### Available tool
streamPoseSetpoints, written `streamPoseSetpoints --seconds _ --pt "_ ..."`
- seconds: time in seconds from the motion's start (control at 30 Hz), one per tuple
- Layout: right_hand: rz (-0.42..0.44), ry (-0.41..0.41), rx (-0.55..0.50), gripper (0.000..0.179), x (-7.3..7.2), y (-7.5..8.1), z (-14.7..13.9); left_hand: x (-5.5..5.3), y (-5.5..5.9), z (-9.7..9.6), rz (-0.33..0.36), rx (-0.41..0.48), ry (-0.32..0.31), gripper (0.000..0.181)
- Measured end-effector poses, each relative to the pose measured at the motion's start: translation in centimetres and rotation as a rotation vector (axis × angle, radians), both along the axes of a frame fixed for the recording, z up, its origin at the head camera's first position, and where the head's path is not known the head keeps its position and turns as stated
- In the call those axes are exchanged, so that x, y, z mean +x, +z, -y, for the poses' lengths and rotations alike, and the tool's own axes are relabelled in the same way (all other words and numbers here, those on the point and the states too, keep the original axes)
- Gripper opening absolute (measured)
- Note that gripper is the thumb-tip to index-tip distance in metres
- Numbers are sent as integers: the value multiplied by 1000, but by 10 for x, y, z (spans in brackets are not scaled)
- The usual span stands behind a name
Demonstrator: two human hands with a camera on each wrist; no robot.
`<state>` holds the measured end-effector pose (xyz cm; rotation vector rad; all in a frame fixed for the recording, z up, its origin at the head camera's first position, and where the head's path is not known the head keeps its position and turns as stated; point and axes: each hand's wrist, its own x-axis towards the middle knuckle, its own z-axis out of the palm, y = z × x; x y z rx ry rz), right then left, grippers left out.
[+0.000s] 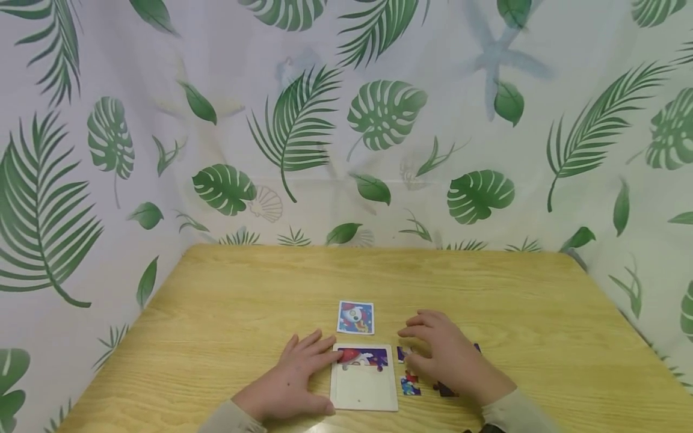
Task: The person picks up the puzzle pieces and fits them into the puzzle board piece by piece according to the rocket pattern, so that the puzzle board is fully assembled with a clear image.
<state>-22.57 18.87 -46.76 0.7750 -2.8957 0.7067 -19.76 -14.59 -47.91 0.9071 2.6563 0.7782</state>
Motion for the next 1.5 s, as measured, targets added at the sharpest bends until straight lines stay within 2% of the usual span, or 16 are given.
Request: streamPoseSetpoints --seconds 0.13,0.3,0.6,0.83,1.17,1.5 --pt "15 -27 -2 37 -1 -3 -13 0 -4 0 -3 -8 7 88" --pt "28 -12 18 41 -2 -8 -20 2 -7 1 -2 -31 12 89" --pt "-5 13 54 37 -4 -6 -21 -1 -2 1 -28 -27 -5 89" --pt "-31 10 63 27 -4 -2 -18 -3 3 0 -41 -15 -9 89" --pt "-1 19 43 12 2 -4 -9 1 -2 2 -7 -20 9 88" --pt "-29 7 63 12 0 -4 -8 0 0 0 -20 -27 -7 87"
